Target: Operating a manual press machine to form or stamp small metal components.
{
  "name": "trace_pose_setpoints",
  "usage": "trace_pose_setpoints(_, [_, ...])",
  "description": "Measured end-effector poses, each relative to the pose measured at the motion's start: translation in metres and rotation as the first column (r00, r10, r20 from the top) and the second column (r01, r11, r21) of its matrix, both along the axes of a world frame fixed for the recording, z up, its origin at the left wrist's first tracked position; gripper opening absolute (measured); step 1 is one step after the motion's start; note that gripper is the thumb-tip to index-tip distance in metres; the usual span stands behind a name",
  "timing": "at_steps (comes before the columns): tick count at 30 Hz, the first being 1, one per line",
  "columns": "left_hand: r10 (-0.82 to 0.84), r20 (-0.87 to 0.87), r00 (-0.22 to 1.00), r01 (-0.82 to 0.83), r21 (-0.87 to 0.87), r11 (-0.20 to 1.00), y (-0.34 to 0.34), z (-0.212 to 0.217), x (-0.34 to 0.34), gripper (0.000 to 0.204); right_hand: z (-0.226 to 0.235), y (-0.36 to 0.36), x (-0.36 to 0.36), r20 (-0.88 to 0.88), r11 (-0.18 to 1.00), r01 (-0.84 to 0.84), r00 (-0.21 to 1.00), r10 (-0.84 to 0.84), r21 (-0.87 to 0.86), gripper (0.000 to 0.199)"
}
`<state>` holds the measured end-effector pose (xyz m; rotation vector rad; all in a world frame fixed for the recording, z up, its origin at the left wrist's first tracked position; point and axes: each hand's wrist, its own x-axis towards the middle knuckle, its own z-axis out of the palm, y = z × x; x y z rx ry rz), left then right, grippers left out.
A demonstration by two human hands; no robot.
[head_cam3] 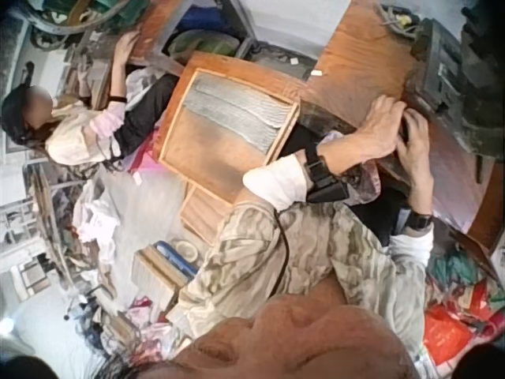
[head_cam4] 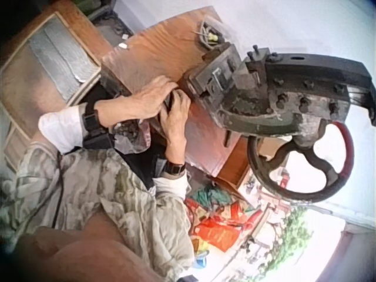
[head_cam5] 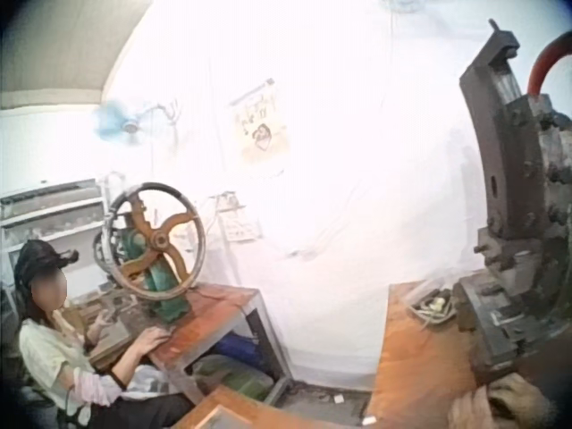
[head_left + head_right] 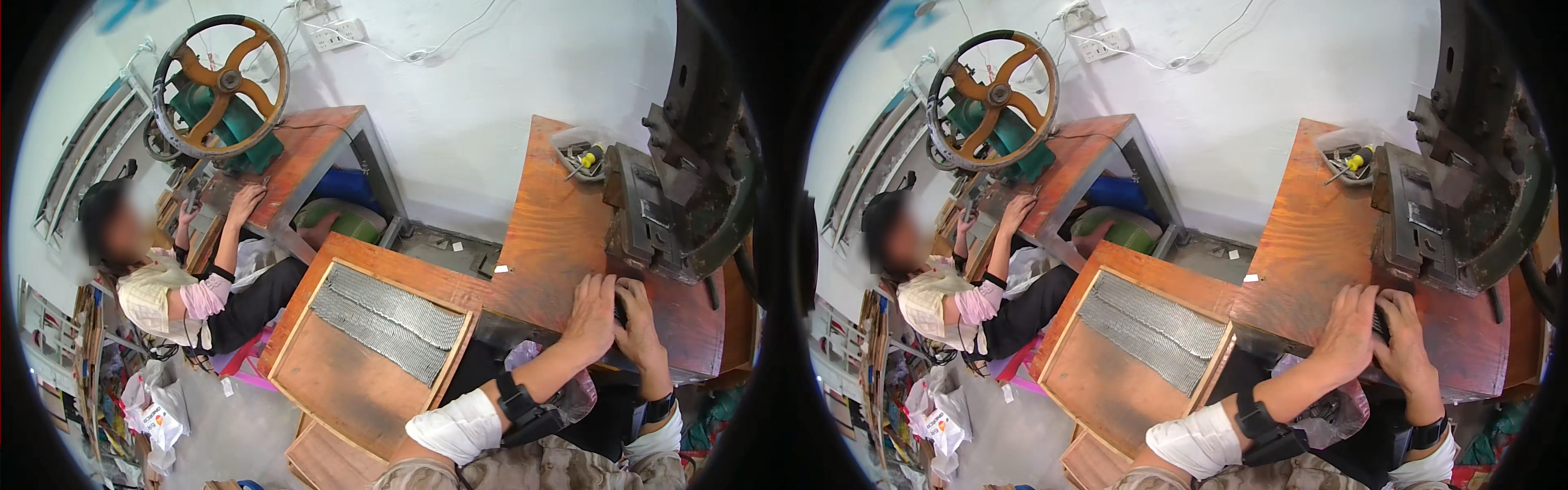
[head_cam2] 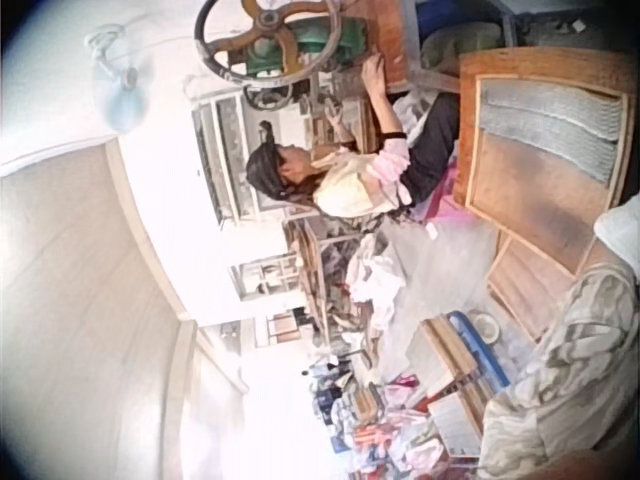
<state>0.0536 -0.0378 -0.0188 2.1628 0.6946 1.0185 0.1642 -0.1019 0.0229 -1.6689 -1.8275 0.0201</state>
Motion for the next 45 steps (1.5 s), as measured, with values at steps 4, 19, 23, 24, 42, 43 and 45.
trace_pose_setpoints(4, [0.109,0.204,0.973,-0.103,-0.037,0.994,0.013,0.012,-0.031,0.067,-0.007,0.006,0.004,-0.041,0.999,-0.025,0.999,0.023,-0.033,0.052])
trace_pose_setpoints(19, [0.573,-0.805,0.153,-0.853,0.185,0.488,0.175,-0.162,-0.43,0.056,-0.005,0.003,-0.002,-0.048,0.993,0.053,0.997,-0.058,-0.101,0.047])
trace_pose_setpoints(23, [0.684,-0.699,0.209,-0.855,0.209,0.475,0.156,-0.178,-0.433,0.05,-0.012,-0.002,0.0,0.028,0.99,0.105,0.994,-0.103,-0.096,0.046])
trace_pose_setpoints(24, [0.69,-0.671,0.271,-0.878,0.122,0.463,0.154,-0.175,-0.435,0.047,-0.006,-0.003,-0.002,0.038,0.988,0.116,0.993,-0.112,-0.1,0.046])
trace_pose_setpoints(42, [0.589,-0.799,0.118,-0.838,0.238,0.491,0.186,-0.145,-0.498,0.025,-0.009,-0.001,0.001,0.038,0.979,0.117,0.993,-0.112,-0.169,0.047])
trace_pose_setpoints(43, [0.527,-0.845,0.093,-0.841,0.216,0.495,0.186,-0.145,-0.504,0.025,-0.009,0.0,0.001,0.036,0.979,0.111,0.994,-0.106,-0.172,0.047])
trace_pose_setpoints(45, [0.554,-0.809,0.195,-0.874,0.113,0.473,0.173,-0.148,-0.515,0.027,-0.01,0.002,0.0,0.033,0.978,0.111,0.994,-0.107,-0.175,0.047])
